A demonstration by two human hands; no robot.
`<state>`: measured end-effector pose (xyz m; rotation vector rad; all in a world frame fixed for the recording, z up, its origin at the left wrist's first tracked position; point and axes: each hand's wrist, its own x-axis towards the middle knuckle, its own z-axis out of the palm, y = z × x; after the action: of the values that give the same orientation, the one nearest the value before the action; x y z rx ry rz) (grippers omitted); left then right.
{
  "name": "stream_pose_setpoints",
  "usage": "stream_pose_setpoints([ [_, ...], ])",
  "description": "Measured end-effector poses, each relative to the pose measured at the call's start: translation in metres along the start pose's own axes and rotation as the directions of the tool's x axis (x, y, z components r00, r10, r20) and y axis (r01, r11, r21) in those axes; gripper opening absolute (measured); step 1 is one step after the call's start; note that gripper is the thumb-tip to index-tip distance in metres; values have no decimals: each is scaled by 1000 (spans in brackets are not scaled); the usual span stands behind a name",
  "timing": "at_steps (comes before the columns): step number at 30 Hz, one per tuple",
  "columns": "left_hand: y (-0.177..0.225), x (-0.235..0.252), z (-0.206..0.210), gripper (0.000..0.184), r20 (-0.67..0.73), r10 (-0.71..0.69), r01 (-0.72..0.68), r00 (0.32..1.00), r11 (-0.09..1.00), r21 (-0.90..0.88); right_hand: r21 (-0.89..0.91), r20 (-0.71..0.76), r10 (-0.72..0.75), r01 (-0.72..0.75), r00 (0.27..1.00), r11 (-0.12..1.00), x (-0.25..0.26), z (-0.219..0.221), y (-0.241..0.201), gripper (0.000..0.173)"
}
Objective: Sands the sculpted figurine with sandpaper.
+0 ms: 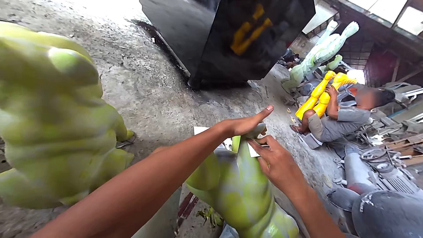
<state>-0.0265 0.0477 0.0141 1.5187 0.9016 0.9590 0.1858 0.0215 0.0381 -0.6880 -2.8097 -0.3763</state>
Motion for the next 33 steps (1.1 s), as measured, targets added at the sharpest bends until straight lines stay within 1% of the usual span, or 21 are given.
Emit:
stream_pose_setpoints([
  [1, 0, 0, 0, 100, 4, 1, -1, 1000, 1000, 1, 7, 6, -14, 14, 1000, 1000, 1, -3, 1, 42],
  [3, 1, -1, 0, 101, 8, -2, 2, 1000, 1000, 1, 22, -36, -30, 31, 999, 999, 2, -5, 4, 43],
  [6, 3, -3, 2, 102, -7, -33, 33, 999, 999, -13, -10, -80, 16, -17, 997, 1000, 3, 5, -1, 43],
  [9, 1, -2, 1, 101, -3, -7, 7, 1000, 1000, 6, -22, -55, 53, -54, 997, 998, 3, 9, -10, 40],
  [12, -3, 2, -1, 100, 9, 14, -14, 1000, 1000, 9, 13, 7, 23, -23, 1000, 1000, 2, -3, -5, 41],
  [14, -2, 3, -2, 100, 20, 15, -15, 1000, 1000, 3, 35, -8, -12, 13, 1000, 999, 3, -10, 1, 41],
  [17, 1, 0, 0, 100, 25, -2, 2, 1000, 1000, -1, 49, -56, 16, -13, 998, 999, 5, -5, 3, 42],
  [19, -2, 2, 1, 100, 20, -4, 4, 1000, 1000, -4, 55, -31, 21, -19, 999, 998, 6, -1, 0, 41],
  [21, -2, 4, -1, 99, 17, -9, 9, 1000, 1000, -14, 61, 12, -7, 6, 1000, 998, 4, -4, 0, 42],
  [24, -4, 7, -2, 99, 7, 0, 0, 1000, 1000, -12, 53, 86, -24, 20, 996, 998, -9, -12, 0, 42],
  [26, -6, 10, -2, 99, 15, 8, -7, 1000, 1000, -4, 46, 110, -18, 13, 994, 999, -21, -12, 0, 43],
  [33, -13, 16, -2, 99, 28, 9, -10, 1000, 1000, 10, 60, 106, 3, -9, 994, 998, -64, -3, -3, 44],
])
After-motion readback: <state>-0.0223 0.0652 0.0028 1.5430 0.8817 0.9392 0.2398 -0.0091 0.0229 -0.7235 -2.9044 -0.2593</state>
